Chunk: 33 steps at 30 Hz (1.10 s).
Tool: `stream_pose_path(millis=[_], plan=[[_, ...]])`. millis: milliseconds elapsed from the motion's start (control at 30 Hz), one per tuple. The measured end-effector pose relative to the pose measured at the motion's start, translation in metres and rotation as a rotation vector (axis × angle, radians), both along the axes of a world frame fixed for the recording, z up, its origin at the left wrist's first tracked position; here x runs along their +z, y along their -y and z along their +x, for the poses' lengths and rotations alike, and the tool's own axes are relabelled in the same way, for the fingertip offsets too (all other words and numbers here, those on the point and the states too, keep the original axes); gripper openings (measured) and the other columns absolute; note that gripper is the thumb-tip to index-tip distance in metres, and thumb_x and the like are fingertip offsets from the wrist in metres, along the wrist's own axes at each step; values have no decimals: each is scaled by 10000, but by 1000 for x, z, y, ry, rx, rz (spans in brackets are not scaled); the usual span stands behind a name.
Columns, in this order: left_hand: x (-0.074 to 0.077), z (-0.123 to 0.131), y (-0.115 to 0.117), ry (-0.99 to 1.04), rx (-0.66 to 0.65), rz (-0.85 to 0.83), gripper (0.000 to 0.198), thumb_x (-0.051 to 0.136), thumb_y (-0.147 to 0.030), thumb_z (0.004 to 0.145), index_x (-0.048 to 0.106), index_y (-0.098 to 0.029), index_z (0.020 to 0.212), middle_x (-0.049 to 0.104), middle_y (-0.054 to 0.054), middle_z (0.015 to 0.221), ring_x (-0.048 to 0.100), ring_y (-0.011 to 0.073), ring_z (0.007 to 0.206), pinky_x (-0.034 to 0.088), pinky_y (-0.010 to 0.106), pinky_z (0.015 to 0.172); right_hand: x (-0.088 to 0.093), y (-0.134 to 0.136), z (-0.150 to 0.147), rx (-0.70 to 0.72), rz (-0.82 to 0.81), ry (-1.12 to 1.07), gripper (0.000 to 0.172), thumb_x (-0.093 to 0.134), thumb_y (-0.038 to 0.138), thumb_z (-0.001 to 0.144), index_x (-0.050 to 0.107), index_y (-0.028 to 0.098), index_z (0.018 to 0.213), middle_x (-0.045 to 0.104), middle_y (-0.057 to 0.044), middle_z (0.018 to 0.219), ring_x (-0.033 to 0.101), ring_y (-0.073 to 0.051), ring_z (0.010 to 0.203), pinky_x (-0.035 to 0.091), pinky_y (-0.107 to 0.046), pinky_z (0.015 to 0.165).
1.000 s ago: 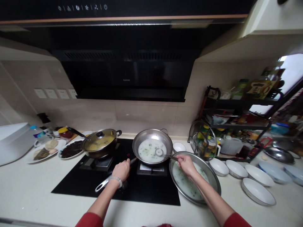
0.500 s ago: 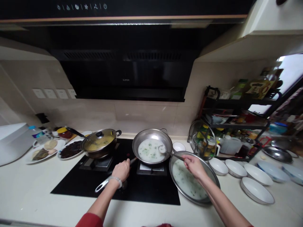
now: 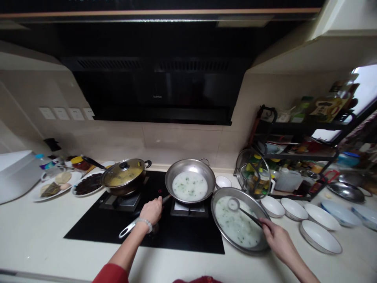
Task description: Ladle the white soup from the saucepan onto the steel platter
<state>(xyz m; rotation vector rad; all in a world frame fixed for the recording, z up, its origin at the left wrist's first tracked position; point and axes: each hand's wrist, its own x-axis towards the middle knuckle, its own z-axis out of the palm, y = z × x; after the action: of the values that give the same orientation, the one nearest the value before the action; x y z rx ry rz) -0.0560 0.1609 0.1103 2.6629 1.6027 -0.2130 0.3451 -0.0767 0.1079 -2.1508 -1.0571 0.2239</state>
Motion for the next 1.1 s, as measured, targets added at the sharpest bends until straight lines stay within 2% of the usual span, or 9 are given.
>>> stream_pose_path(millis=[100, 200, 367, 467, 567, 733, 867, 1000, 1100], plan=[[-3, -1, -1, 4, -1, 8, 334, 359, -280, 905, 485, -108, 1163, 652, 182, 1019, 662, 284, 915, 499, 375, 748, -17, 13, -2, 111, -79, 187, 350, 460, 279, 685, 712, 223, 922, 736, -118, 959, 692, -277, 854, 529, -369, 759], [-4, -1, -2, 0, 0, 12, 324, 372, -279, 903, 485, -116, 1159, 652, 181, 1019, 664, 287, 917, 500, 374, 744, -21, 17, -5, 151, -92, 353, 409, 477, 216, 673, 694, 221, 1019, 710, -133, 1046, 694, -272, 851, 545, -358, 713], [-2, 0, -1, -7, -6, 16, 314, 371, -278, 906, 496, -109, 1139, 658, 179, 995, 671, 294, 895, 508, 391, 729, 10, -1, -19, 170, 204, 449, 360, 404, 267, 810, 687, 199, 1023, 730, -103, 970, 695, -233, 860, 552, -339, 758], [-1, 0, -1, -8, -15, 21, 333, 366, -266, 906, 487, -102, 1169, 656, 186, 1009, 667, 290, 912, 506, 393, 743, 35, -24, -42, 214, 209, 329, 355, 424, 303, 843, 686, 177, 1046, 744, -93, 898, 697, -224, 849, 552, -325, 775], [-1, -1, 0, -4, -13, 21, 334, 360, -262, 905, 495, -102, 1165, 657, 184, 1014, 664, 287, 917, 505, 387, 748, 46, -52, -70, 308, 179, 256, 376, 394, 277, 857, 684, 165, 1068, 744, -94, 938, 695, -223, 881, 544, -335, 808], [-2, -1, 0, 10, 1, 25, 337, 371, -263, 902, 497, -108, 1173, 659, 177, 1017, 664, 275, 925, 502, 365, 765, 37, -97, -102, 455, 99, 258, 426, 337, 196, 852, 675, 123, 1101, 721, -133, 1037, 678, -234, 952, 512, -354, 870], [-2, 0, 0, 4, -10, 37, 351, 368, -259, 902, 497, -98, 1186, 657, 186, 1023, 664, 284, 923, 502, 378, 766, 28, -118, -111, 514, -19, 294, 453, 316, 149, 858, 635, 59, 1168, 682, -177, 1126, 648, -240, 1031, 464, -335, 930], [-2, 0, 0, 7, -2, 17, 353, 357, -268, 905, 495, -98, 1181, 656, 185, 1025, 661, 284, 927, 501, 380, 762, 21, -127, -114, 523, -64, 253, 443, 342, 134, 848, 640, 64, 1168, 686, -181, 1110, 645, -237, 1035, 450, -312, 922], [-2, 0, -1, 5, -5, 13, 367, 353, -270, 907, 479, -95, 1204, 649, 193, 1041, 657, 282, 942, 497, 377, 773, 15, -133, -110, 439, -31, 76, 414, 382, 153, 824, 680, 72, 1100, 712, -168, 1036, 656, -248, 998, 456, -329, 898]])
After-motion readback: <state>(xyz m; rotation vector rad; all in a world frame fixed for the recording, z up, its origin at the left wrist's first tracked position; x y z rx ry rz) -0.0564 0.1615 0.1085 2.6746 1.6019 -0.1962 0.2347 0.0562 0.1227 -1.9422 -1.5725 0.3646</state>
